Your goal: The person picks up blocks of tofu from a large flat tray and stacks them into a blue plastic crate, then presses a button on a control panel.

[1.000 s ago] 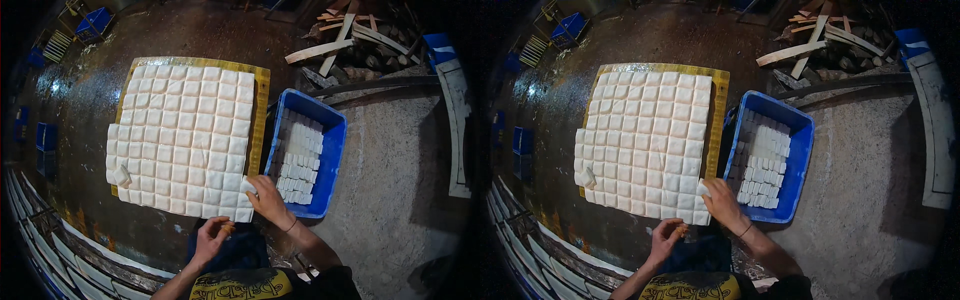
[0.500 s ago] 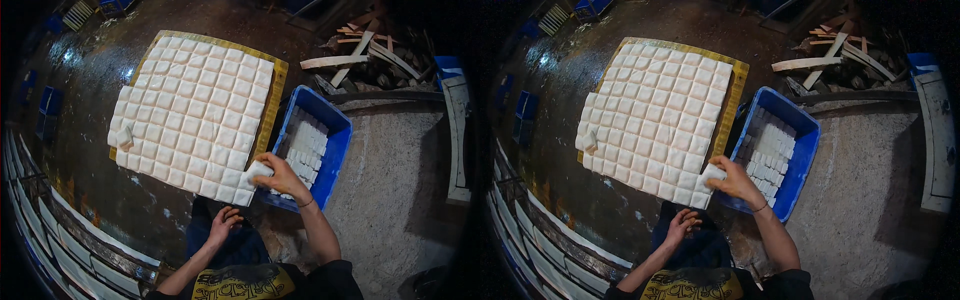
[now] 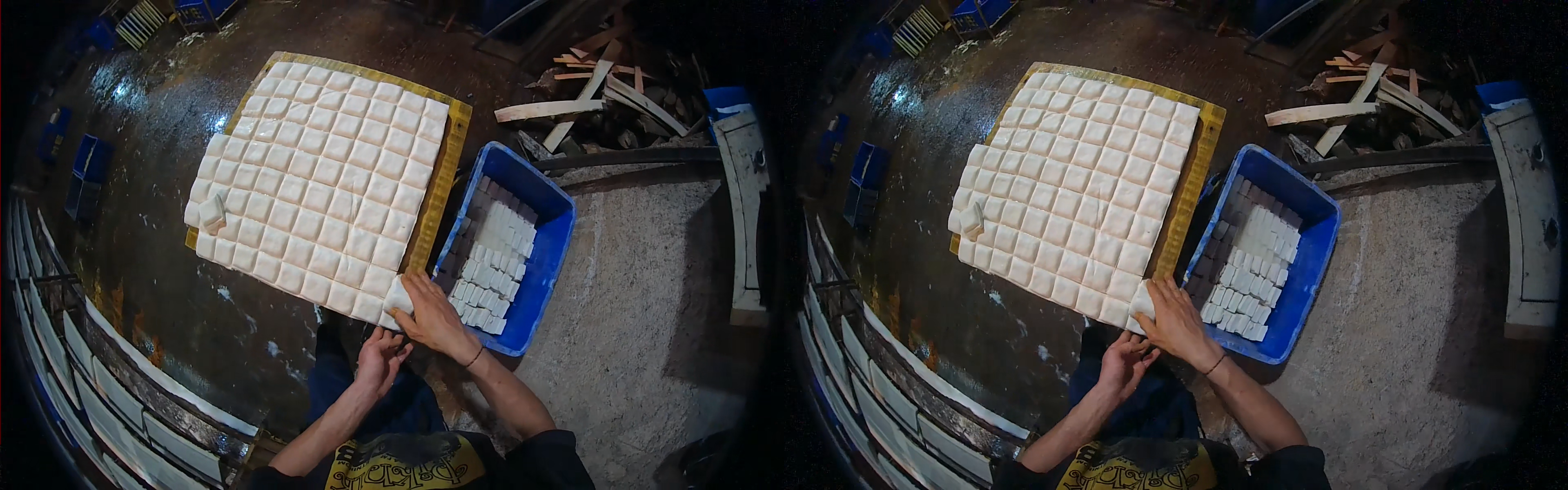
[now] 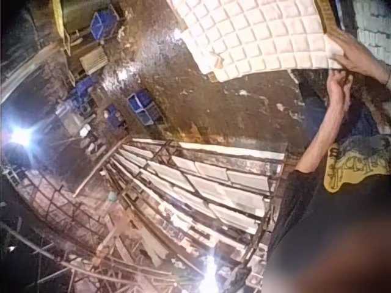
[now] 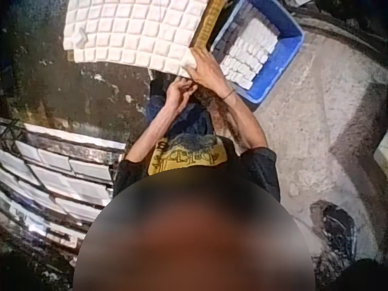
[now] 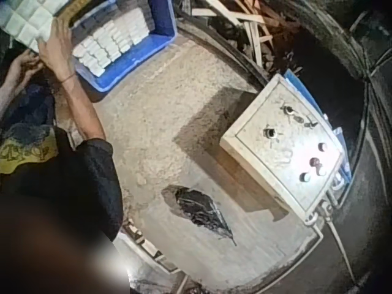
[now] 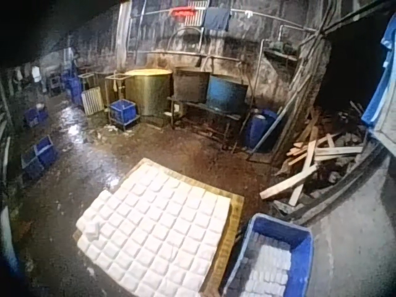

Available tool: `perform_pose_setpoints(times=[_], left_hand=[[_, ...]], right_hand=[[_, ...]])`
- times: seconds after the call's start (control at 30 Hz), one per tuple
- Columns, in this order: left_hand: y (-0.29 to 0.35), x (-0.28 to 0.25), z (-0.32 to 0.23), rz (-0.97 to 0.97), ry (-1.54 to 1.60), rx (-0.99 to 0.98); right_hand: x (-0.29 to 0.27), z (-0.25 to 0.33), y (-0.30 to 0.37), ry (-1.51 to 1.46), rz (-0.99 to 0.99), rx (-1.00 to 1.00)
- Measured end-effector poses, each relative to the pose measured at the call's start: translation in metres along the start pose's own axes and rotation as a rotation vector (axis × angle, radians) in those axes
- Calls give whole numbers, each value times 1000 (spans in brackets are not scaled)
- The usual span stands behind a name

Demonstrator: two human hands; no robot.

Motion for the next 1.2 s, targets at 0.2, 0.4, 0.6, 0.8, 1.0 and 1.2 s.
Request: perform_pose_setpoints(times=[0.2, 0.4, 0.6, 0.8, 1.0, 1.2], left_hand=[[-1, 8, -1, -5, -22, -18], [3, 14, -4, -17, -56, -38], [4, 12, -4, -22, -122, -66], [14, -25, -8, -160, -187, -83], [17, -109, -28, -362, -239, -34], [20, -144, -41, -434, -284, -10]], right_hand=[[-4, -13, -18, -88, -37, 54], [-1, -33, -29, -254, 110, 32], [3, -75, -26, -823, 302, 194], [-57, -193, -2, -1314, -167, 242], [-81, -327, -15, -989, -493, 549], [-67, -390, -29, -353, -580, 778]])
Point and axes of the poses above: each hand's wrist, its own y-axis away from the middle knuckle, its own x-axis out of the palm, z = x × y, the point moved 9 cm from there along -y, towards the middle knuckle, and after that the axes turned 5 degrees about -x, right-handed, at the moved point
